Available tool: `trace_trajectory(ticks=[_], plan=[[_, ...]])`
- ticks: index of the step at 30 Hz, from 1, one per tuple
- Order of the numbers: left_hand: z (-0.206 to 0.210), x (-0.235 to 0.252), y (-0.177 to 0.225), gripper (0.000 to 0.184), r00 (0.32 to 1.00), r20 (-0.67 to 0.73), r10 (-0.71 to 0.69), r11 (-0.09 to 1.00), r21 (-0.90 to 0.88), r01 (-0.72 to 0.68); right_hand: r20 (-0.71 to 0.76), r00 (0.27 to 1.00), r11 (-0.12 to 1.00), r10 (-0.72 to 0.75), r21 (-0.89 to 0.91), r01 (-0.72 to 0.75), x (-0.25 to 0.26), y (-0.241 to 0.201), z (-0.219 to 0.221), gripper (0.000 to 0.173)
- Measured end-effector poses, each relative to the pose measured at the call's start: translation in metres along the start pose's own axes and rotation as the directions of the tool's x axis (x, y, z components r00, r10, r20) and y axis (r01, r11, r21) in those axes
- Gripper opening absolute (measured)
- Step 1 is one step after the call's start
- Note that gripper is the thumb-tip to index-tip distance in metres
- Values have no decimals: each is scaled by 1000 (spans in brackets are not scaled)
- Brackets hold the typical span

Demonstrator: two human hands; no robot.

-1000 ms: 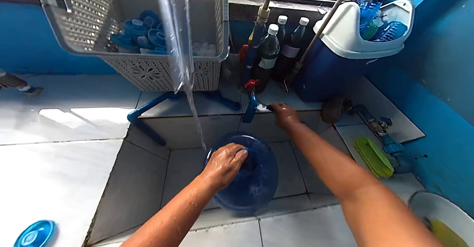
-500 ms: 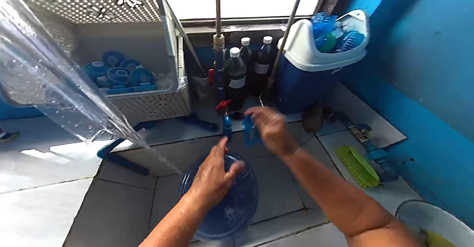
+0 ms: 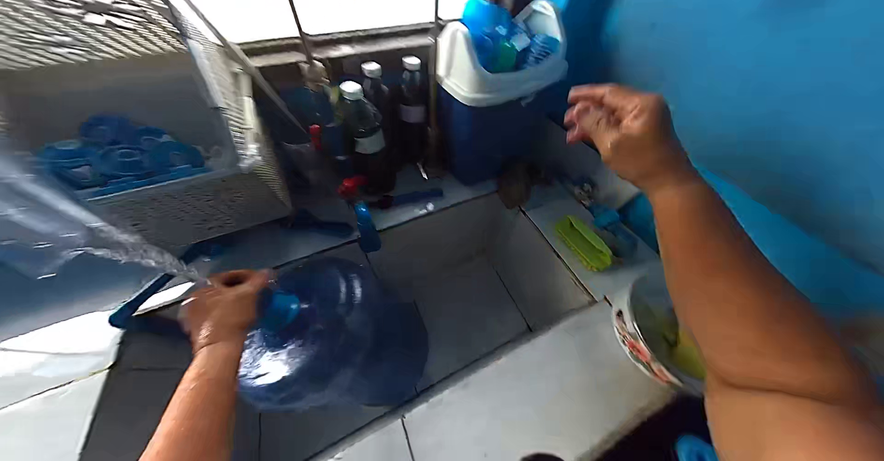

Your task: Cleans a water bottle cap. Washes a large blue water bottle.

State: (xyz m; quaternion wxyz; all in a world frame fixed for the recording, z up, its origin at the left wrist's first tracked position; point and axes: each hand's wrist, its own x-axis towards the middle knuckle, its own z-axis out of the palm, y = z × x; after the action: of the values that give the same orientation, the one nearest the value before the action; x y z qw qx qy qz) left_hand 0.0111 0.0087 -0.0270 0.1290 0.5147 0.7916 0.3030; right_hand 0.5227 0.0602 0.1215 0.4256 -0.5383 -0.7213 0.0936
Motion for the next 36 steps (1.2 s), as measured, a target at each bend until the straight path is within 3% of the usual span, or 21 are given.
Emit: trace_trajectory(ticks=[2,4,5,7,9,11,14,16,18,20,21,23,25,27,28,30,32,34,36], plan=[[24,-11,-14,50,973,-228,-35,940,-339,-46,110,970,975,218,-57,-213,-78,35,-31,27],[48,-29,-18,63,973,-229,-7,777,-614,-139,208,860,872,466,-273,-407,-146,69,-67,23],[57,-39,-20,66,983,-180,30,723,-675,-146,253,763,783,596,-393,-482,-178,82,-78,26],[64,-47,-18,60,990,-80,120,690,-710,-141,275,556,608,785,-518,-602,-232,94,-76,57],[62,-50,-11,62,990,13,141,689,-719,-88,241,441,489,865,-601,-632,-269,102,-53,91],[60,-52,-9,63,991,33,130,694,-717,-67,214,364,407,907,-669,-622,-284,104,-38,93],[60,-61,-15,60,994,-23,111,679,-728,-93,185,501,527,846,-436,-729,-299,123,-56,64],[61,-68,-19,60,994,-53,98,671,-734,-106,173,535,562,827,-293,-773,-288,113,-76,49],[61,-73,-25,63,993,-77,93,685,-719,-120,149,550,564,822,-351,-748,-278,111,-79,50],[60,-78,-23,71,990,-121,76,705,-695,-139,193,577,594,794,-449,-668,-285,133,-61,74],[60,-82,-21,77,986,-155,61,718,-679,-152,221,564,589,796,-500,-635,-289,143,-50,79],[58,-85,-18,92,978,-210,7,748,-648,-144,176,569,572,803,-495,-654,-296,148,-39,54],[55,-87,-9,96,981,-172,-85,755,-654,-49,61,558,545,827,-331,-770,-295,135,-49,32],[43,-90,6,86,989,-35,-146,715,-695,81,-40,556,555,830,-40,-831,-276,98,-57,28],[38,-91,5,79,994,32,-107,689,-718,97,-56,580,582,813,126,-803,-261,76,-51,29],[34,-85,-13,65,985,155,77,628,-775,73,-22,666,611,746,421,-670,-224,26,-14,23],[34,-79,-28,60,961,201,192,542,-838,67,147,764,550,628,610,-570,-192,-30,45,25],[45,-84,-30,52,995,76,64,485,-874,36,275,858,559,433,665,-495,-165,-75,118,34],[58,-93,-26,64,991,-24,-134,466,-884,42,330,914,691,238,603,-398,-135,-109,191,37]])
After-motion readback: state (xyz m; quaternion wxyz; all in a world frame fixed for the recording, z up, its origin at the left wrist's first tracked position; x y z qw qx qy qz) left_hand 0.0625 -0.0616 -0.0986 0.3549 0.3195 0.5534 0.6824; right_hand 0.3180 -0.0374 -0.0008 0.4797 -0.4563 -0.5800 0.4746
